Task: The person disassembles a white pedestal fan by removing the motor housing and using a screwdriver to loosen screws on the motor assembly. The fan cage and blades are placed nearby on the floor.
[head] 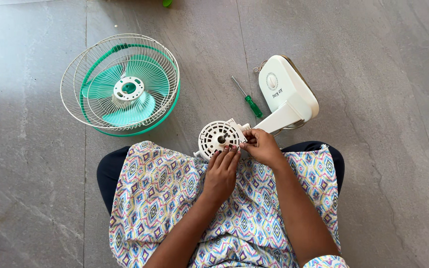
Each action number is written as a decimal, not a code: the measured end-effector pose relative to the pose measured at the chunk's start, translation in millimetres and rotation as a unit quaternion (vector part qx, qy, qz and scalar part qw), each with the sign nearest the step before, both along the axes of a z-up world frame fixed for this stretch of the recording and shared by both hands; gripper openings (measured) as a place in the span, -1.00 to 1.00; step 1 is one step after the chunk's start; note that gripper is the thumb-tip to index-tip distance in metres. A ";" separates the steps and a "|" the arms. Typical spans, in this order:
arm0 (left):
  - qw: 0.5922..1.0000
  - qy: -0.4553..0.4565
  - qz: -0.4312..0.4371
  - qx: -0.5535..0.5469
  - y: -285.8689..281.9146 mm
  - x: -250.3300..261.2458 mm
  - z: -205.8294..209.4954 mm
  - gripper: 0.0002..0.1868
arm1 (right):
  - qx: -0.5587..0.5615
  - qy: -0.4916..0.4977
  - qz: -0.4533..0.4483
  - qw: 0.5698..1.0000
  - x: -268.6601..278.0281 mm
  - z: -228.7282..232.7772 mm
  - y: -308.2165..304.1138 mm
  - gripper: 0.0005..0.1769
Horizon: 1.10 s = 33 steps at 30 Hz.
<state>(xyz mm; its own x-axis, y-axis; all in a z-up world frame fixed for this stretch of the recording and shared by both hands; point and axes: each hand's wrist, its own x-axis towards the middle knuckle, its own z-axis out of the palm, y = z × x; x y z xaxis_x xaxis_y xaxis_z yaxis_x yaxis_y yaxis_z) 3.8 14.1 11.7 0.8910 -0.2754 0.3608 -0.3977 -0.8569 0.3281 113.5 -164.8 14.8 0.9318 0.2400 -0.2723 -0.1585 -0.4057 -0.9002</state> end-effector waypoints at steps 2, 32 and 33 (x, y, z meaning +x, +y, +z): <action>1.000 -0.009 -0.002 -0.002 -2.5 5.9 6.6 -0.50 | -0.037 -0.003 0.006 0.999 3.3 5.8 -0.5 -0.61; 0.932 0.096 -0.068 0.342 -55.1 129.5 79.1 -0.29 | -0.184 -0.141 0.080 0.970 -9.2 25.5 10.8 -0.55; 0.923 0.110 -0.064 0.363 -53.8 138.9 80.6 -0.19 | -0.172 -0.090 0.058 0.979 -10.0 27.7 11.1 -0.55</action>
<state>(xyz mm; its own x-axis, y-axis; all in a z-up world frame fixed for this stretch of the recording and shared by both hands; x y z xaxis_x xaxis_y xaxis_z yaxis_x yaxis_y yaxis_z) 142.7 -39.7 92.3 0.8636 -0.4826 -0.1458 -0.5040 -0.8327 -0.2294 103.5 -153.7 42.5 0.9442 0.2692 -0.1897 0.0544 -0.6955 -0.7164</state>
